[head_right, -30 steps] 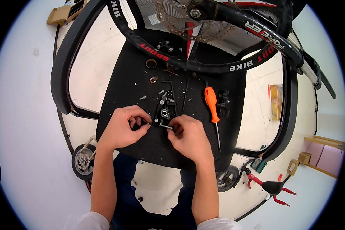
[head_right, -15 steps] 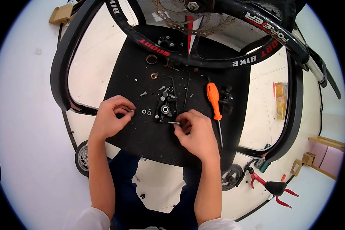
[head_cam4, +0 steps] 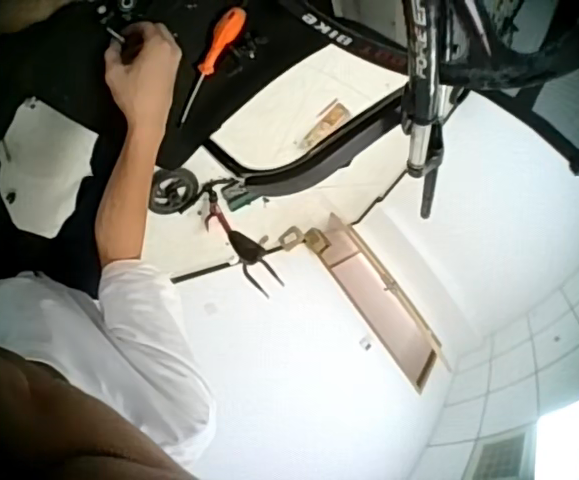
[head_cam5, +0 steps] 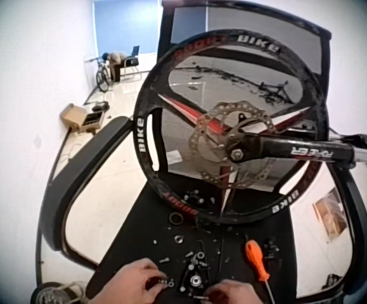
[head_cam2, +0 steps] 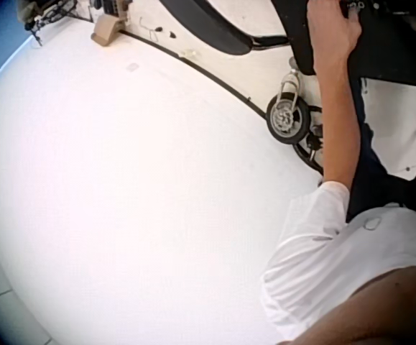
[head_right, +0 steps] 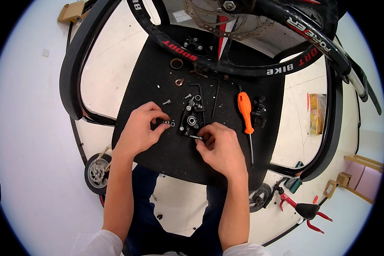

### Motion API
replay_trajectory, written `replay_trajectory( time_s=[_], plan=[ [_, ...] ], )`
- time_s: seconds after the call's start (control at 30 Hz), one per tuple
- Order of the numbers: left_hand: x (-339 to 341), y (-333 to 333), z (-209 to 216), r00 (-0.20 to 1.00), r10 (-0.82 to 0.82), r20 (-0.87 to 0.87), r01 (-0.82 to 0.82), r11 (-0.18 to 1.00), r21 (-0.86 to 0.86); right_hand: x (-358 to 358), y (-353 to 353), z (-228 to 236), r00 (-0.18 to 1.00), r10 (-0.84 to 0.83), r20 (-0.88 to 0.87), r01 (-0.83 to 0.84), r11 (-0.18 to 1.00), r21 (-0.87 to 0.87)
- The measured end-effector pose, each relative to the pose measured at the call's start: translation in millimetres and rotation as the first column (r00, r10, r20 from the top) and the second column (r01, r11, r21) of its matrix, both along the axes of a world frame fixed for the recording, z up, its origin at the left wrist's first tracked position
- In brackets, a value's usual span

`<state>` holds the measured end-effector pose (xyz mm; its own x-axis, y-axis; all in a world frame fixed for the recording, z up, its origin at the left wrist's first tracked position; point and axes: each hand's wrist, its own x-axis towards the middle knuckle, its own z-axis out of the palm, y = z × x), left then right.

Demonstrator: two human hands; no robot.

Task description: The person assembles small mechanical components of a bicycle, including a derailleur, using an Allen key and other hand tools. They handle screws, washers, and linkages, tightening and adjusting parts on a chair used as a work surface.

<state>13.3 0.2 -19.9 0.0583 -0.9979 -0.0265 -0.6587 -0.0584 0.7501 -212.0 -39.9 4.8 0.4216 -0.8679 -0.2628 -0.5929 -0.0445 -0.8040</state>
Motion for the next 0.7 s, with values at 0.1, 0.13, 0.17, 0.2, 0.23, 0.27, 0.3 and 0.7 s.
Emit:
replay_trajectory(
  time_s=[0.1, 0.13, 0.17, 0.2, 0.23, 0.27, 0.3, 0.7],
  plan=[
    [0.3, -3.9, 16.5, 0.998, 0.023, -0.054, -0.015, 0.99, 0.142, 1.5, -0.4, 0.8, 1.0, -0.005, -0.009, 0.005, 1.0, 0.012],
    [1.0, -3.4, 16.8, 0.994, 0.033, -0.107, -0.018, 0.99, 0.142, 2.2, -0.4, 0.7, 1.0, -0.003, -0.012, 0.003, 1.0, 0.008],
    [1.7, -3.0, 16.9, 0.986, 0.043, -0.159, -0.02, 0.99, 0.141, 2.6, -0.4, 0.1, 1.0, -0.001, -0.016, 0.001, 1.0, 0.004],
    [2.2, -2.6, 17.0, 0.976, 0.052, -0.211, -0.023, 0.99, 0.141, 3.1, -0.5, -0.1, 1.0, 0.001, -0.019, -0.001, 1.0, 0.0],
    [2.9, -2.2, 17.2, 0.975, 0.037, -0.218, -0.008, 0.991, 0.132, 3.4, -0.6, 0.0, 1.0, 0.001, -0.02, -0.001, 1.0, 0.001],
    [3.7, -1.7, 17.5, 0.974, 0.022, -0.224, 0.006, 0.992, 0.123, 3.7, -0.7, 0.3, 1.0, 0.002, -0.021, -0.002, 1.0, 0.003],
    [4.1, -1.3, 17.7, 0.973, 0.007, -0.231, 0.02, 0.993, 0.114, 3.9, -0.7, 0.4, 1.0, 0.002, -0.022, -0.002, 1.0, 0.004],
    [1.6, -2.8, 24.4, 0.928, -0.004, -0.373, 0.059, 0.989, 0.137, 4.3, -0.3, 1.8, 1.0, -0.01, 0.005, 0.009, 1.0, 0.019]
  ],
)
